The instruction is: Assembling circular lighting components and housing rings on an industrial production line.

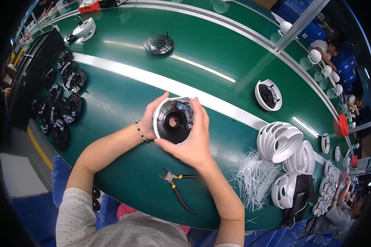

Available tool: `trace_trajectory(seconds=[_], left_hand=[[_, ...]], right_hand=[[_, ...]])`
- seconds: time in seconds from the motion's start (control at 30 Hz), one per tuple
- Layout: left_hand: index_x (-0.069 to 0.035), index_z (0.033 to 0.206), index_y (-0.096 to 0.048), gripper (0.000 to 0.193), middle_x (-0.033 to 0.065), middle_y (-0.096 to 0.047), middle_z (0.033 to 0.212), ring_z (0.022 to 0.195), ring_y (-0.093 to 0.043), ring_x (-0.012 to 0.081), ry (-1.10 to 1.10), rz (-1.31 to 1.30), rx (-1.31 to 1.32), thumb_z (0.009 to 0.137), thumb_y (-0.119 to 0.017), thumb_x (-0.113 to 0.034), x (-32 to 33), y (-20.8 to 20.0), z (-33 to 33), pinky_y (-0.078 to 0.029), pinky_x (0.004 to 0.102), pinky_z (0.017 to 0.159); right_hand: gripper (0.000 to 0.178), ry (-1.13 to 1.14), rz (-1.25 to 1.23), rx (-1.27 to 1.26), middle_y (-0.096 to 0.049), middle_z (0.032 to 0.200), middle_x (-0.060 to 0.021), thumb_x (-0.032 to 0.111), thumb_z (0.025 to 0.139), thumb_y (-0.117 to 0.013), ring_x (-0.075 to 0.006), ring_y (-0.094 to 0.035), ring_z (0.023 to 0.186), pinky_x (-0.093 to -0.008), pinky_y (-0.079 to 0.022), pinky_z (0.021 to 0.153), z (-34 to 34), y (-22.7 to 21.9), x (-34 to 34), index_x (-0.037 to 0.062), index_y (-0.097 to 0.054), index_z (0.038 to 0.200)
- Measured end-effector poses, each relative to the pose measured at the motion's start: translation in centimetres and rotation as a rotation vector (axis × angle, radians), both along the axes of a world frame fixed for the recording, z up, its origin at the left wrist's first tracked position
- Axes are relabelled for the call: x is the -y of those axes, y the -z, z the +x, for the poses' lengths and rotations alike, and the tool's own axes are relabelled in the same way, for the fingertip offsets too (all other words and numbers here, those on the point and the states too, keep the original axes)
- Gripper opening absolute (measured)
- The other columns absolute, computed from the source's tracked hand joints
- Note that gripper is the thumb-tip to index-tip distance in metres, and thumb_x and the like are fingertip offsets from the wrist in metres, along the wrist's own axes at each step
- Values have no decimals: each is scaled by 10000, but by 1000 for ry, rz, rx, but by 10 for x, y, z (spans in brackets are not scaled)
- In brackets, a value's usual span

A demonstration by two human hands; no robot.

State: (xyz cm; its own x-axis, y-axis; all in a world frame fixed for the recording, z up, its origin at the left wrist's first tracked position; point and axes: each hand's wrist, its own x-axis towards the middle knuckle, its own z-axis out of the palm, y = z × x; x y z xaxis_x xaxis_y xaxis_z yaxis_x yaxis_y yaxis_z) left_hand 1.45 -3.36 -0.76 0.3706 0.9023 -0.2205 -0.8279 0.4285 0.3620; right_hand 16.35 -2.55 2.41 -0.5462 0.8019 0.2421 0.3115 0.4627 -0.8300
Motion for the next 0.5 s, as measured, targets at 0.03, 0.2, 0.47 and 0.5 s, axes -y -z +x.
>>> trace_trajectory(seconds=[0.03,0.2,0.47,0.5], left_hand=[[-56,1133,-482,548,111,-554,1058,958,-538,223,6,53,37,848,-336,-501,1,2,-3,-433,357,849],[-56,1204,-420,723,110,-509,1136,1013,-514,222,-5,72,9,814,-237,-636,5,-1,-4,-422,357,873],[-79,1201,-425,776,114,-494,1157,1060,-488,232,10,90,-31,765,-252,-697,3,-1,-3,-403,376,909],[-78,1213,-412,768,113,-491,1161,1057,-490,228,34,82,-24,780,-225,-684,3,-1,-3,-409,371,900]], right_hand=[[1052,36,236,105,-272,1274,-271,285,467,-806,-388,-285,1180,-424,-292,956,-6,-1,6,-28,-205,1271],[1082,14,110,33,-312,1247,-267,302,451,-813,-390,-288,1170,-442,-298,942,-6,6,0,-45,-200,1272],[1087,-48,140,94,-339,1240,-237,319,434,-812,-358,-313,1164,-439,-298,947,0,-4,-8,-50,-221,1269],[1087,-52,141,94,-339,1240,-237,319,434,-812,-358,-313,1164,-439,-298,947,0,-5,-9,-50,-221,1269]])
